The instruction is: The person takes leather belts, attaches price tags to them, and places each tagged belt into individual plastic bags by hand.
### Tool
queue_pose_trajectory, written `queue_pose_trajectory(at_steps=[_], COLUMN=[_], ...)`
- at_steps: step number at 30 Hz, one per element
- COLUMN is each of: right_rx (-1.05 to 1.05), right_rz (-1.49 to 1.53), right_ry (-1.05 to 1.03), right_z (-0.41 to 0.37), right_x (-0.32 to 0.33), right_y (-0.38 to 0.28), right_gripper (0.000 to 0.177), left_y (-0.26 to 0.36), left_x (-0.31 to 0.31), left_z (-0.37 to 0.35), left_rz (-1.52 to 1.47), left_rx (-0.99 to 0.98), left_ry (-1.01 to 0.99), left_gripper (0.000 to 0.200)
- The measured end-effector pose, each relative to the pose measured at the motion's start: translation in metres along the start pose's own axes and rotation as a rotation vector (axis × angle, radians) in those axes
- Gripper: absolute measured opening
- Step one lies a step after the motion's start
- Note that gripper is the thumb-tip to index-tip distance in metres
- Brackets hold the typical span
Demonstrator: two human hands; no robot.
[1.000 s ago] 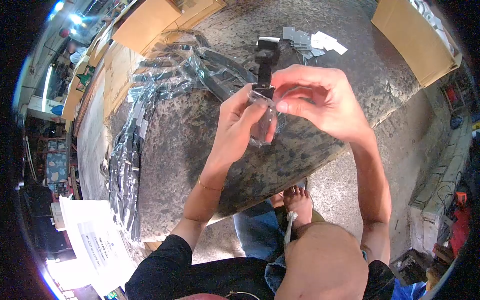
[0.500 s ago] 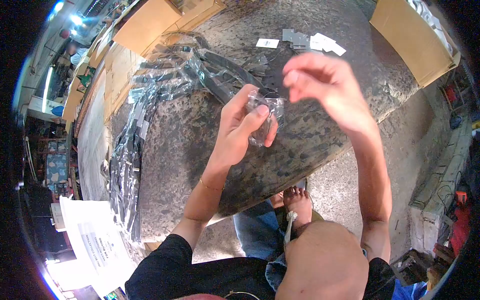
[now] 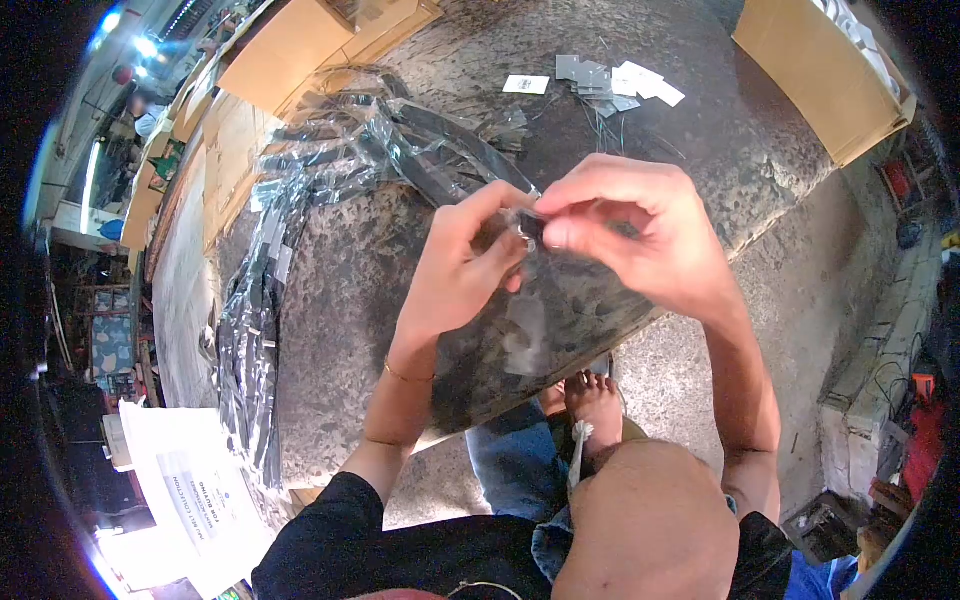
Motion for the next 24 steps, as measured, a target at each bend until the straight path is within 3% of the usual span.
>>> queue_pose_trajectory(at_steps=[4,6,9,13,15,18,21,23,24], right_rx=[0.014,-0.076,-0.203,-0.133,0.053,0.19,0.206,0.2,0.204], right_rz=[-0.152,0.075,0.174,-0.007,-0.109,-0.255,-0.243,-0.224,-0.15], right_ry=[-0.042,-0.114,-0.155,-0.067,0.148,0.217,0.242,0.246,0.129], right_z=[-0.003,-0.003,-0.004,-0.006,-0.003,-0.004,-0.005,-0.006,-0.006], right_x=[0.0,0.001,0.001,-0.001,0.013,0.013,0.011,0.011,0.004], right_y=[-0.006,0.002,0.017,0.008,-0.011,-0.026,-0.027,-0.024,-0.022], right_gripper=[0.015,0.011,0.009,0.006,0.008,0.01,0.012,0.012,0.013], left_y=[0.009,0.019,0.023,0.014,-0.002,-0.012,0.004,-0.011,-0.007], left_x=[0.007,0.004,0.003,0.01,0.009,0.008,0.003,-0.007,-0.01], left_z=[0.002,0.0,-0.002,0.003,0.007,0.004,0.005,0.001,0.001], left_rz=[0.19,0.243,0.319,0.317,0.26,0.118,0.048,-0.1,-0.159], left_rx=[-0.165,-0.294,-0.343,-0.258,-0.075,0.026,-0.152,-0.068,-0.06], left_ry=[0.1,0.071,0.06,0.124,0.046,0.035,0.023,-0.015,-0.012], left_gripper=[0.015,0.013,0.011,0.013,0.016,0.017,0.017,0.018,0.018])
Point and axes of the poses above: each hand's wrist, its own z-axis towards the middle knuckle, its own x-axis out of the back of the hand, y = z × x, the point moved 9 cm from there along z, towards the middle knuckle, and after that the axes turned 13 degrees about y, right-handed, at the moved point
